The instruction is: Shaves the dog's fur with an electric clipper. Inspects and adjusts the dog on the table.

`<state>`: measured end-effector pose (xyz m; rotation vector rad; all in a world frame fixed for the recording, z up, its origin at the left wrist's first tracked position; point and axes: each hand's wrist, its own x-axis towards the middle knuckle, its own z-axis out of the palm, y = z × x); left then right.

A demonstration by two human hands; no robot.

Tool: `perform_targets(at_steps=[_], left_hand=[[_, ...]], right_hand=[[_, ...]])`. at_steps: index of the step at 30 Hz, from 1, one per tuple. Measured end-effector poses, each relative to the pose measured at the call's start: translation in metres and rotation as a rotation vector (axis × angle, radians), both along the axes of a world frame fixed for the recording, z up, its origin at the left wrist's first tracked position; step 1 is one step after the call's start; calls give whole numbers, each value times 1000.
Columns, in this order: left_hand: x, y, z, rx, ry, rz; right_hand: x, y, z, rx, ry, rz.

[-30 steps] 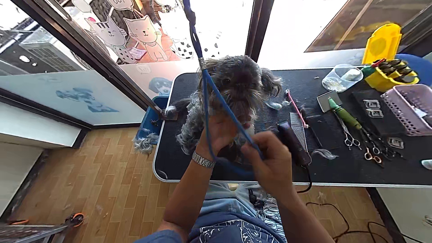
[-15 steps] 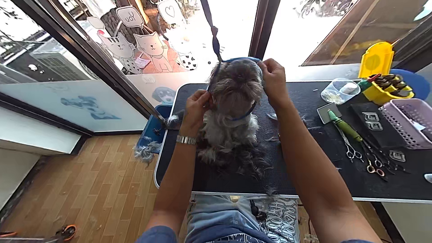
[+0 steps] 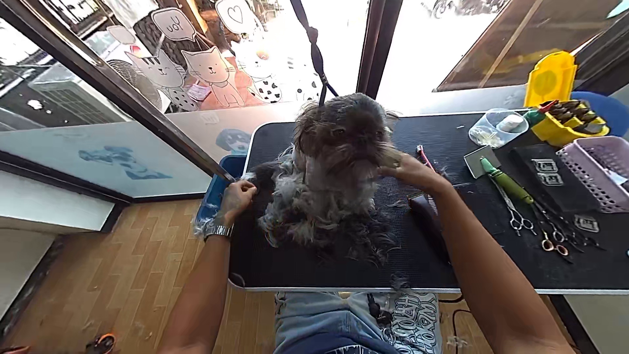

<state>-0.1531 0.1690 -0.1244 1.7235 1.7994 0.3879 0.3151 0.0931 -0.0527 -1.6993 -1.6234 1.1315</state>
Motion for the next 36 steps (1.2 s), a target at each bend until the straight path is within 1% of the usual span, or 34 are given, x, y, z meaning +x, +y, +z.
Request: perform_targets(at_steps=[1,2,4,6,7,8,9,10,12,14,15,17,19,22,23,25,27,28,29,30,31,32,34,35,36], left_hand=[[0,-5,18,105,7,-45],[7,-8,41,202,-17,-103],[37,-12,99,358,-122,-215],[76,-17,157,500,-311,-321],[96,-17,180,571,-421,-393],[116,-18,199,618,-524,-469],[133,-17,214,651,-601,-547],[148,-15,223,682,-653,-609],[166,-4,229,711,-724,-656],[168,7,221,571,-902,-601],[165,12,214,474,-1035,-542],[149,28,202,351,-1253,-464],[130,42,198,321,-1351,-439],[115,56,190,353,-1326,-470],[116,60,187,356,-1327,-476],[125,65,188,357,-1339,-488],[133,68,188,339,-1318,-545],[136,71,188,323,-1301,-577],[140,74,186,309,-1285,-603],[143,77,186,308,-1266,-623],[146,80,187,313,-1246,-634],[148,81,189,320,-1221,-631],[152,80,194,339,-1151,-591],[153,80,195,357,-1111,-573],[153,81,195,380,-1065,-569]], right_hand=[[2,-5,5,51,33,-42],[2,-7,9,150,54,-122],[-5,-10,25,469,139,-370],[-29,-21,49,820,356,-585],[-45,-30,58,962,439,-628],[-64,-44,59,1046,458,-623],[-85,-60,50,1078,404,-592],[-106,-72,31,1072,295,-543],[-143,-73,-14,1042,65,-465],[-161,-60,-52,1070,-116,-420],[-161,-54,-62,1112,-150,-405],[-154,-57,-66,1160,-111,-397],[-142,-71,-65,1119,-39,-411],[-117,-80,-60,971,-54,-462],[-108,-77,-50,919,-71,-508],[-89,-68,-16,827,-50,-593],[-80,-54,27,883,13,-600],[-81,-44,52,933,45,-554],[-84,-36,79,931,53,-465],[-90,-26,105,891,19,-361],[-97,-15,128,820,-73,-263],[-104,-2,147,712,-194,-176],[-113,26,173,399,-411,-3],[-114,38,179,264,-452,65],[-114,47,181,184,-457,115]])
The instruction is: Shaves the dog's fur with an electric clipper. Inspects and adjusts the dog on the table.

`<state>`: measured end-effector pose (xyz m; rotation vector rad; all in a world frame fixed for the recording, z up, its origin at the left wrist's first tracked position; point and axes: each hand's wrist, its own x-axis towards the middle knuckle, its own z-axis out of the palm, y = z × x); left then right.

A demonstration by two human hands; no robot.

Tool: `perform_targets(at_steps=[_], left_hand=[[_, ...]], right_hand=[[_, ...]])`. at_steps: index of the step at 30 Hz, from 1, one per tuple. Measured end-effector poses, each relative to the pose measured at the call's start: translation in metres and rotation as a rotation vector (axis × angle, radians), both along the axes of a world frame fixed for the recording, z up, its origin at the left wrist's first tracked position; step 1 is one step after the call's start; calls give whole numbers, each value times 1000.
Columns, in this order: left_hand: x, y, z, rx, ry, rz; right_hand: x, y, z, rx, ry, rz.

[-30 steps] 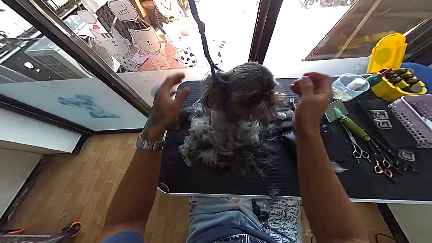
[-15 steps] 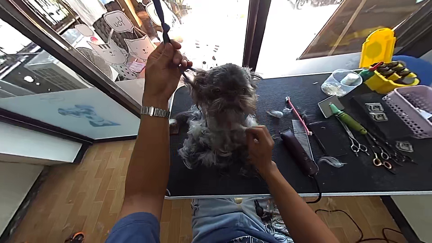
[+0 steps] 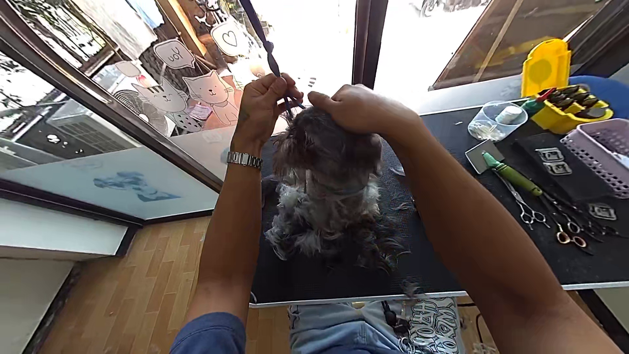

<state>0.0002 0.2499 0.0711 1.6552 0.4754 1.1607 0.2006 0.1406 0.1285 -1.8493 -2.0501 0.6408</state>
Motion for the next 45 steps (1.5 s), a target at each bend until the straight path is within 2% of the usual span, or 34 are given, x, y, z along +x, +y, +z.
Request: perform_targets(at_steps=[3,9,12,14,18,22,25,28,30,33,36,38,41,43,45], left_hand=[[-3,1,-5,36,76,36],[-9,-10,-4,108,217,156],[-10,-21,-5,22,259,110],[-5,-16,-10,-56,202,43],[-3,-17,-15,-32,197,27],[-9,-36,4,144,354,47],[-16,-36,2,217,446,-19],[-39,-38,-16,231,510,-53],[-54,-34,-32,196,585,-7],[-67,-34,-59,105,733,15],[-57,-47,-42,40,616,-77],[-44,-60,-17,65,395,-171],[-22,-72,21,178,127,-194],[-12,-71,27,288,83,-194],[-4,-70,18,293,73,-199]], right_hand=[[-4,7,-2,-99,90,109],[-19,-9,-13,-18,300,379],[-29,-19,-21,17,415,514],[-34,-27,-20,39,416,637],[-39,-52,-26,101,329,788],[-31,-77,-33,177,251,880],[-21,-83,-46,220,345,892],[-7,-89,-48,204,390,856],[0,-92,-48,186,422,862],[-3,-97,-47,203,350,897],[-13,-109,-49,274,218,929],[-18,-116,-55,318,185,928],[-21,-125,-63,381,187,879],[-20,-131,-68,434,204,840],[-17,-137,-73,459,227,817]])
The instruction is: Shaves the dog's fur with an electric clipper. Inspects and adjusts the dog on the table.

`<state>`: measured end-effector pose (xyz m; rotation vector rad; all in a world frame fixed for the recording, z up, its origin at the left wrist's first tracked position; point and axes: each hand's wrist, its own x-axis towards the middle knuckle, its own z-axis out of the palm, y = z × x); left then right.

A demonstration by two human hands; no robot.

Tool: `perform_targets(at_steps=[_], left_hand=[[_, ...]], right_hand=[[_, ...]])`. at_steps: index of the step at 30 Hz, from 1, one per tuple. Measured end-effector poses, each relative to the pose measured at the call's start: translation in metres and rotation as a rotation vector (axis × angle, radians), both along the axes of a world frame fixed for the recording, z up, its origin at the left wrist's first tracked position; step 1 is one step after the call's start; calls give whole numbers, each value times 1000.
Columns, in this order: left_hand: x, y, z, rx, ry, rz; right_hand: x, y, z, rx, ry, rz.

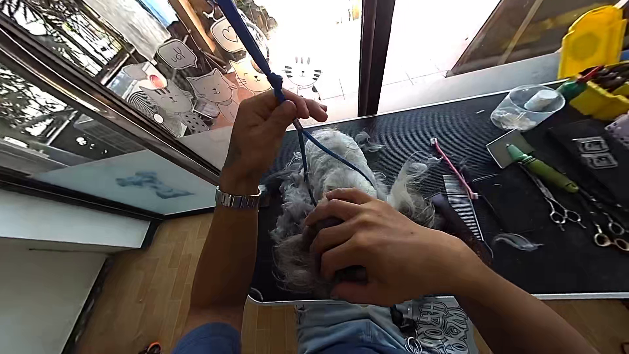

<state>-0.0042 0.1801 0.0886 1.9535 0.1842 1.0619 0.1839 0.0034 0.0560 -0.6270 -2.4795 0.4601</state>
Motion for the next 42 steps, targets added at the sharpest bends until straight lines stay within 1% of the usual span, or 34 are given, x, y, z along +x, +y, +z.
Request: perform_targets(at_steps=[4,6,9,11,12,13,14,16,17,18,19,20,21,22,23,24,25,26,27,29,31,33,35,37,40,42], left_hand=[[8,0,-29,-161,-111,-58],[14,-1,-37,-163,-138,-56],[28,-5,-59,-147,-73,-41],[36,-11,-79,-159,-23,-56],[39,-18,-88,-179,9,-43],[39,-27,-96,-202,51,-12],[37,-35,-100,-212,96,27],[33,-36,-102,-195,137,57],[31,-30,-101,-178,141,52],[27,-28,-96,-152,181,64],[22,-29,-88,-121,243,106],[17,-33,-78,-83,304,173],[12,-39,-70,-39,343,251],[8,-46,-61,-10,354,345],[4,-56,-51,-1,339,429],[4,-60,-41,19,273,514],[3,-63,-31,46,240,562],[1,-64,-23,72,253,562],[0,-63,-13,83,320,521],[2,-57,4,28,448,363],[2,-44,12,-106,451,218],[6,-25,19,-205,492,218],[19,-5,30,-210,504,185],[29,8,38,-225,534,100],[35,19,41,-257,594,7],[36,15,39,-353,590,41]], right_hand=[[6,-8,-7,12,16,-20],[8,-11,-11,19,16,-29],[9,-17,-16,34,22,-43],[14,-24,-21,32,87,-61],[19,-31,-27,12,187,-75],[25,-41,-37,-22,365,-97],[31,-53,-49,-59,600,-150],[42,-83,-86,-185,1082,-390],[46,-99,-108,-319,1312,-559],[47,-113,-130,-518,1534,-754],[51,-125,-149,-749,1712,-967],[60,-132,-165,-963,1864,-1132],[71,-138,-179,-1110,1981,-1210],[79,-141,-186,-1163,2067,-1250],[84,-141,-186,-1149,2109,-1273],[87,-138,-181,-1105,2121,-1294],[90,-134,-176,-1066,2126,-1324],[94,-130,-174,-1032,2132,-1355],[98,-125,-175,-998,2144,-1386],[108,-118,-178,-923,2179,-1418],[116,-114,-179,-857,2213,-1446],[121,-113,-181,-817,2242,-1479],[125,-112,-182,-789,2277,-1489],[128,-112,-182,-762,2329,-1473],[137,-110,-185,-734,2384,-1418],[143,-108,-188,-748,2359,-1423]])
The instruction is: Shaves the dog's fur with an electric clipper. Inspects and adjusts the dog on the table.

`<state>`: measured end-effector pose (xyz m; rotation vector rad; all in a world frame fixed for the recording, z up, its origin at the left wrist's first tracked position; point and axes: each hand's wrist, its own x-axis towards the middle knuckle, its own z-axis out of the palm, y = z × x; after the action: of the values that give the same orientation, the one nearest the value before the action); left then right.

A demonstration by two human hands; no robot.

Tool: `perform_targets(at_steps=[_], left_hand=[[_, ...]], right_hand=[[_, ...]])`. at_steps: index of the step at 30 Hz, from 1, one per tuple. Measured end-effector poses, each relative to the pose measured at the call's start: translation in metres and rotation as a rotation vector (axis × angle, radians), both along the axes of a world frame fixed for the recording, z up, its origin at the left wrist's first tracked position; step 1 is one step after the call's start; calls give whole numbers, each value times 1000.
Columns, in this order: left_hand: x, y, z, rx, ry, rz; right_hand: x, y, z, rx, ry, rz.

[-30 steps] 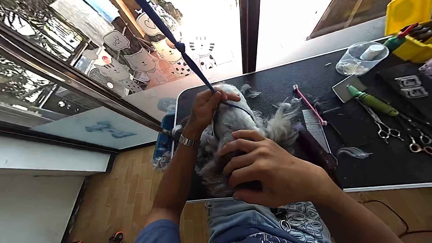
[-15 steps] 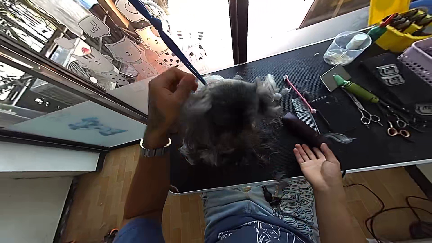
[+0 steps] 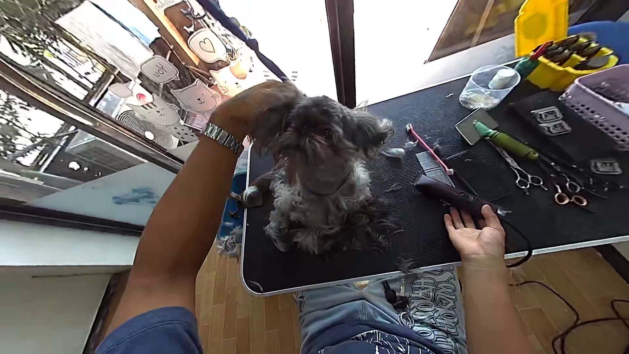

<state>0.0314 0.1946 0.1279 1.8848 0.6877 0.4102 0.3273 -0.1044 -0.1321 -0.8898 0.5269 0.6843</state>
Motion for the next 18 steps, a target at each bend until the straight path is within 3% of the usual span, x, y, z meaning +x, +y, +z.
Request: perform_targets(at_steps=[3,9,13,15,16,18], left_hand=[[-5,0,-9,-126,-24,60],[-12,-1,-17,-299,-58,-44],[-7,0,-12,-100,50,-164],[-3,0,-4,176,173,-184],[-3,-7,2,369,234,-145],[-9,-50,10,627,255,151]], right_hand=[[3,7,1,-50,-23,39],[2,20,-6,-63,-119,17],[11,10,0,-3,-273,71],[14,8,9,161,-256,49],[12,10,15,221,-251,43],[2,20,24,250,-234,44]])
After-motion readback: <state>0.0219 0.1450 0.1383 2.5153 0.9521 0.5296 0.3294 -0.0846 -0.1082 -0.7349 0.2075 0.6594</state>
